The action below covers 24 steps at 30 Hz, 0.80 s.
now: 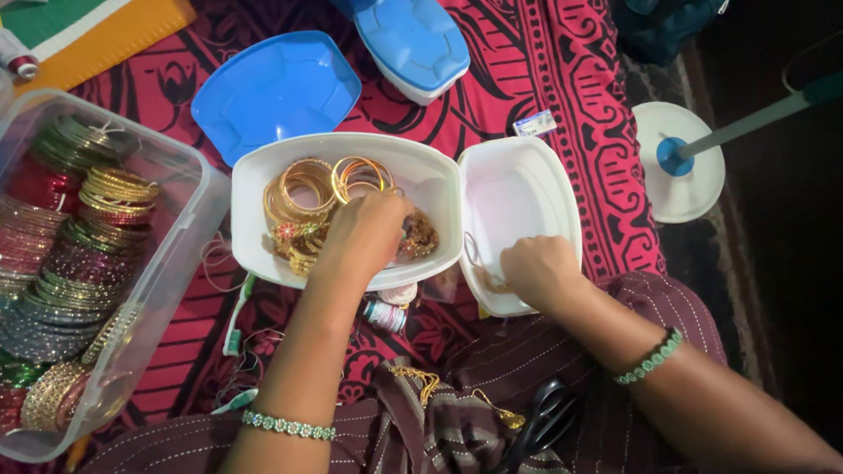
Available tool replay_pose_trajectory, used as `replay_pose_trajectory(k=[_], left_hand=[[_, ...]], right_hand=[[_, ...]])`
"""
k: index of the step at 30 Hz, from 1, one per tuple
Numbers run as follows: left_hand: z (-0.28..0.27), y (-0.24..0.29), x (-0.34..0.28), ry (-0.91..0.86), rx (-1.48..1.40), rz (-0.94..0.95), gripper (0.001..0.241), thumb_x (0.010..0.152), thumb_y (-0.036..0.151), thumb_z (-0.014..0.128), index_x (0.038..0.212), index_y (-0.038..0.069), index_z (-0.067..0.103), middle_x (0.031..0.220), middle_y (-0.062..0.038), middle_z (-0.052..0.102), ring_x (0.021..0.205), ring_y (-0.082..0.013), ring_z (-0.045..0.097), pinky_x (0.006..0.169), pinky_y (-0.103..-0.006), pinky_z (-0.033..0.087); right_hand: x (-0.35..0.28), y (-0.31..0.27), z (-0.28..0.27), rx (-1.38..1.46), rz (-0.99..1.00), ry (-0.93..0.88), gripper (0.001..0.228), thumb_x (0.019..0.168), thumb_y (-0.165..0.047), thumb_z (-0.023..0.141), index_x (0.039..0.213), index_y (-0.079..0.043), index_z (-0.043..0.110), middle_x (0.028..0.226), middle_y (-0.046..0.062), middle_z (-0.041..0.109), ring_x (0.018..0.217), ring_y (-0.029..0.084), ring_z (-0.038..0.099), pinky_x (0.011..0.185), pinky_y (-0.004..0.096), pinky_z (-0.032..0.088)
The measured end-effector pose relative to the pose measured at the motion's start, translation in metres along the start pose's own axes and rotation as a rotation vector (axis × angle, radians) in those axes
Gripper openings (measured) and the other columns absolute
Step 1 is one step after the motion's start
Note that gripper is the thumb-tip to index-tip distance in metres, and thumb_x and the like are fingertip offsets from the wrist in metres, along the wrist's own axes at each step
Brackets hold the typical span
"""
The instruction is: The person sits on a bed and organizes various jewelry items, including bangles and necklaces, into plastic containers and bowls. They pick up, inspect, and place items into different containers, occasionally using a small tube to apply a substance to a necklace.
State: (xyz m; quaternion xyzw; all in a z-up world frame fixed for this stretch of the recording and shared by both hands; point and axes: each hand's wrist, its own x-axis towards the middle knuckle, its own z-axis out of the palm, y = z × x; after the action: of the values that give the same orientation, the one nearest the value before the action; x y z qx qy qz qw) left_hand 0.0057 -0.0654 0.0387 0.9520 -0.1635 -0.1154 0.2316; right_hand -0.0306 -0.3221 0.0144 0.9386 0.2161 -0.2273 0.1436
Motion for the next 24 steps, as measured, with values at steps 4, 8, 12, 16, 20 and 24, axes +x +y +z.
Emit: replay_pose_trajectory(k=[4,8,12,16,20,24], left_hand=[[0.001,-0.002,0.002,0.014,0.018,0.011,0.026,0.076,-0.005,0.066,0.097,0.004,0.076,0.090,-0.024,0.072,0.090,-0.0408,0.071,0.079,-0.0523,0.055],[0.000,-0.005,0.001,0.065,0.010,0.017,0.022,0.079,-0.007,0.064,0.095,0.003,0.075,0.091,-0.024,0.072,0.091,-0.0406,0.071,0.080,-0.0523,0.055],[-0.004,-0.002,0.001,0.094,0.018,0.028,0.025,0.079,-0.007,0.063,0.096,0.005,0.076,0.091,-0.024,0.072,0.091,-0.0405,0.071,0.080,-0.0524,0.055],[-0.007,0.001,0.000,0.123,0.023,0.043,0.023,0.080,-0.007,0.062,0.094,0.005,0.075,0.092,-0.021,0.072,0.091,-0.0402,0.071,0.080,-0.0524,0.055],[-0.006,0.003,0.001,0.210,-0.016,0.144,0.013,0.084,-0.002,0.064,0.092,0.003,0.073,0.094,-0.020,0.072,0.091,-0.0403,0.070,0.081,-0.0524,0.054],[-0.007,0.006,0.002,0.237,-0.025,0.146,0.018,0.084,-0.004,0.062,0.096,0.003,0.074,0.096,-0.019,0.073,0.092,-0.0397,0.070,0.082,-0.0517,0.054]], right_hand=[[0.013,0.006,0.002,0.109,0.032,-0.273,0.043,0.096,-0.054,0.063,0.092,-0.014,0.080,0.094,0.012,0.076,0.092,0.032,0.073,0.081,0.044,0.057],[0.019,0.032,-0.003,0.365,-0.169,-0.386,0.027,0.078,-0.037,0.076,0.096,-0.018,0.080,0.096,0.005,0.078,0.093,0.027,0.074,0.082,0.040,0.056],[0.030,0.033,-0.003,0.560,-0.244,-0.462,0.032,0.071,-0.023,0.076,0.103,-0.016,0.076,0.093,0.002,0.081,0.086,0.020,0.076,0.078,0.035,0.058],[0.028,0.043,-0.014,0.666,-0.151,-0.561,0.028,0.077,-0.020,0.072,0.104,-0.014,0.077,0.087,0.004,0.079,0.080,0.016,0.075,0.074,0.033,0.060],[0.014,0.068,-0.039,1.224,-0.215,-0.369,0.019,0.080,-0.014,0.065,0.095,-0.004,0.069,0.082,0.005,0.071,0.076,0.015,0.071,0.070,0.035,0.059],[0.011,0.050,-0.049,0.776,-0.146,-0.184,0.022,0.076,-0.022,0.076,0.090,-0.004,0.075,0.077,0.013,0.075,0.073,0.024,0.071,0.068,0.043,0.056]])
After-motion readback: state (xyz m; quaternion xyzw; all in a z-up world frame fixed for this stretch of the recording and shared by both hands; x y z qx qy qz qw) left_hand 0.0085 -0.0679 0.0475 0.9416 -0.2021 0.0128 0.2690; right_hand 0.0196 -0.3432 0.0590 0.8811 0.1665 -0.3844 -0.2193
